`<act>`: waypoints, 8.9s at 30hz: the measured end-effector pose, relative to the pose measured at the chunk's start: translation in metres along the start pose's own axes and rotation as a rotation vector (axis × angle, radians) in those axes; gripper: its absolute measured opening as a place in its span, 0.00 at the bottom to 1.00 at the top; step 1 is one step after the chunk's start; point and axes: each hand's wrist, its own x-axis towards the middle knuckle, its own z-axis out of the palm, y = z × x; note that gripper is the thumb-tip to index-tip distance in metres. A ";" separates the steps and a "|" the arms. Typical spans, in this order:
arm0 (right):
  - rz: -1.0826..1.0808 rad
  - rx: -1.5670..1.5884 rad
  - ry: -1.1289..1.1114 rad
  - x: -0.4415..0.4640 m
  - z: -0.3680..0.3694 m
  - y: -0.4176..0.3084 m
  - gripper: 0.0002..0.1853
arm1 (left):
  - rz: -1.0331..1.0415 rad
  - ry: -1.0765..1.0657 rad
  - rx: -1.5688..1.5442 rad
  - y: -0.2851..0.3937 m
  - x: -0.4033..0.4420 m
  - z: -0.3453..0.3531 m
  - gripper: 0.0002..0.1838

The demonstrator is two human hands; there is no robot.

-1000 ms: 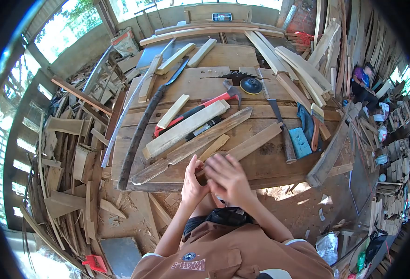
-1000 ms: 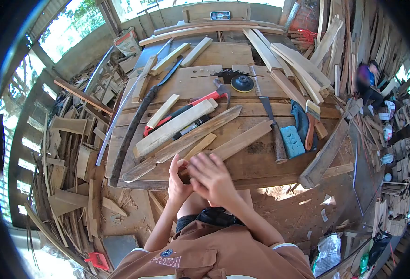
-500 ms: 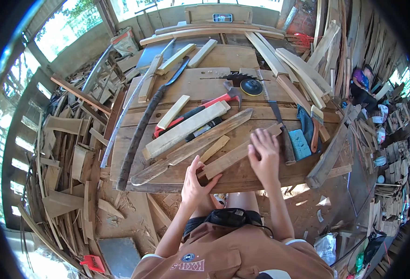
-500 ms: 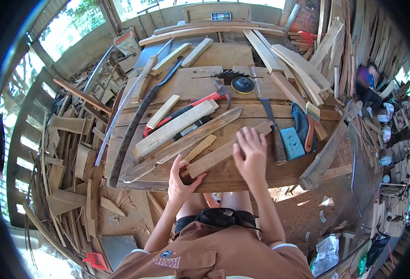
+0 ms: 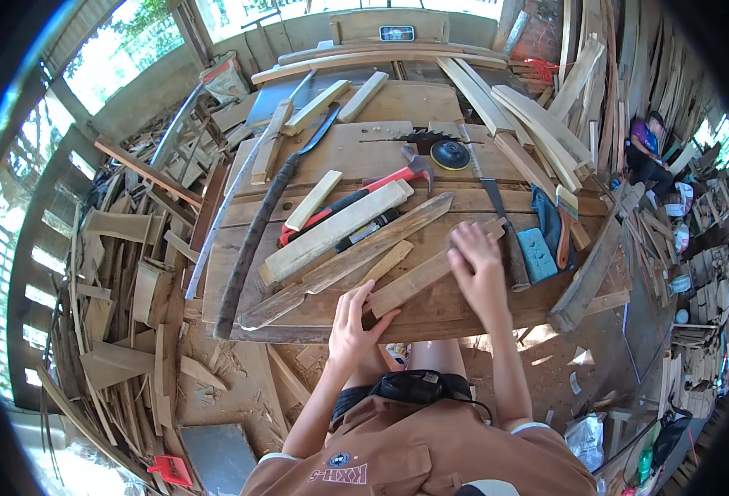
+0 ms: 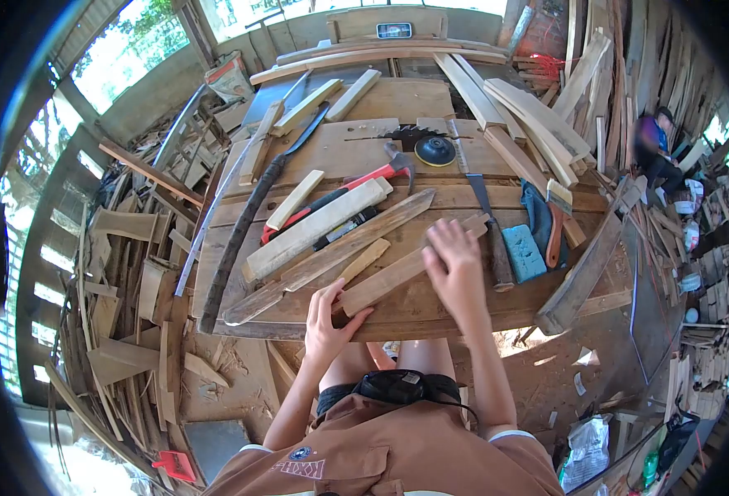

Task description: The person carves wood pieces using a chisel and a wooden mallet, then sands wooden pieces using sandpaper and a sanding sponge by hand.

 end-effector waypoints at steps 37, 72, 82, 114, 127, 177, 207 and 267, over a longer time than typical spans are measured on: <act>-0.080 0.107 -0.040 -0.017 0.031 -0.058 0.20 | 0.037 -0.005 0.019 -0.001 0.002 0.000 0.31; 0.038 -0.033 0.119 -0.003 -0.002 0.010 0.18 | 0.053 -0.008 0.023 -0.001 0.003 -0.001 0.31; -0.033 0.016 0.052 -0.009 0.017 -0.036 0.17 | 0.077 0.000 0.040 -0.004 0.002 0.001 0.35; 0.377 -0.755 0.302 -0.025 -0.064 0.114 0.28 | 0.010 0.134 0.329 -0.027 0.048 -0.066 0.26; 0.297 -0.375 0.079 0.011 -0.068 0.126 0.23 | 0.078 -0.062 0.208 -0.017 -0.004 -0.030 0.33; -0.130 -0.069 0.302 0.057 -0.029 -0.043 0.19 | 0.151 0.033 0.178 -0.024 -0.010 -0.028 0.12; 0.126 -0.394 0.412 0.062 -0.037 0.086 0.21 | 0.145 0.010 0.169 -0.023 -0.009 -0.029 0.11; 0.442 -0.300 0.329 0.068 -0.044 0.119 0.23 | 0.101 0.022 0.173 -0.025 -0.014 -0.027 0.12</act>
